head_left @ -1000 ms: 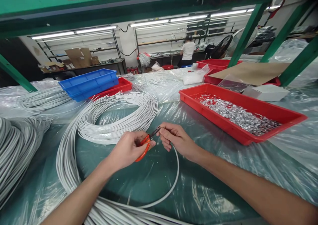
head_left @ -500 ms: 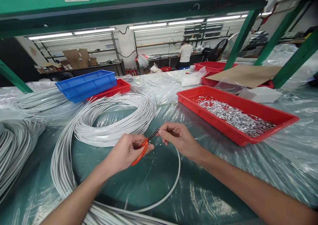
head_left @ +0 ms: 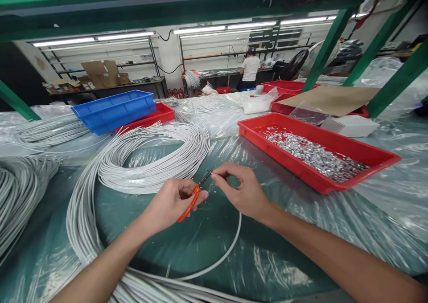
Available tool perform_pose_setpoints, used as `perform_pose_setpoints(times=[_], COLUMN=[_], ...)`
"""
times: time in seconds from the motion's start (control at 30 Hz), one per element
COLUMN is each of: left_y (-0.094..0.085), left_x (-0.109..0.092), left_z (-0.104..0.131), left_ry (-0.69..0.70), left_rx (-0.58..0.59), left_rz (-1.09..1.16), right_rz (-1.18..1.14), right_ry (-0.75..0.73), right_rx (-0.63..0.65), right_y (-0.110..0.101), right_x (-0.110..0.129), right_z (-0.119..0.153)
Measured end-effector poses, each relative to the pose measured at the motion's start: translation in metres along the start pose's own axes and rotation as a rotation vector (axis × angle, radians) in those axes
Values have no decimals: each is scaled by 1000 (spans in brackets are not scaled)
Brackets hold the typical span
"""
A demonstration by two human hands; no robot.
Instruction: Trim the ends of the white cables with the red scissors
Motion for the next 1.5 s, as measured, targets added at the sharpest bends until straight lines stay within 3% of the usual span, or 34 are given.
perform_pose_setpoints(times=[0.1,0.2,0.53,0.7,0.83,1.0,1.2,1.3,1.5], left_y=[0,1,-1,-2,-2,-3,-5,-6,-7], left_x=[2,2,0,2,3,0,-4,-4,-3], left_z=[-1,-1,1,1,3,4,2,1,-2], left_ry=[7,31,45,45,18,-20,-60,-49,-66], left_rx=[-12,-31,-43,-48,-53,-61,35,29,-24], left_rz=[-34,-83,-159,-189,-178,-143,19,29,-6], right_rz=[-313,-554,-874,-804,-641,-301,84,53,-361], right_ry=[214,333,594,577,480,272,-45,-5,284], right_rx=[157,246,356,343,279,158,-27,0,142], right_y=[1,2,0,-1,-3,-1,5,5,7], right_x=[-8,-12,-11,-13,-11,-2,6,4,-3], right_z=[-4,-6,-3,-4,-7,-5,5,4,-1])
Point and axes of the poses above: each hand's wrist, its own z-axis away from the middle knuckle, its own y-axis out of the palm, x = y × z, the point moved 1 cm from there along -z, towards the middle knuckle, and after that the axes turned 4 degrees about -y, right-handed, at the moved point
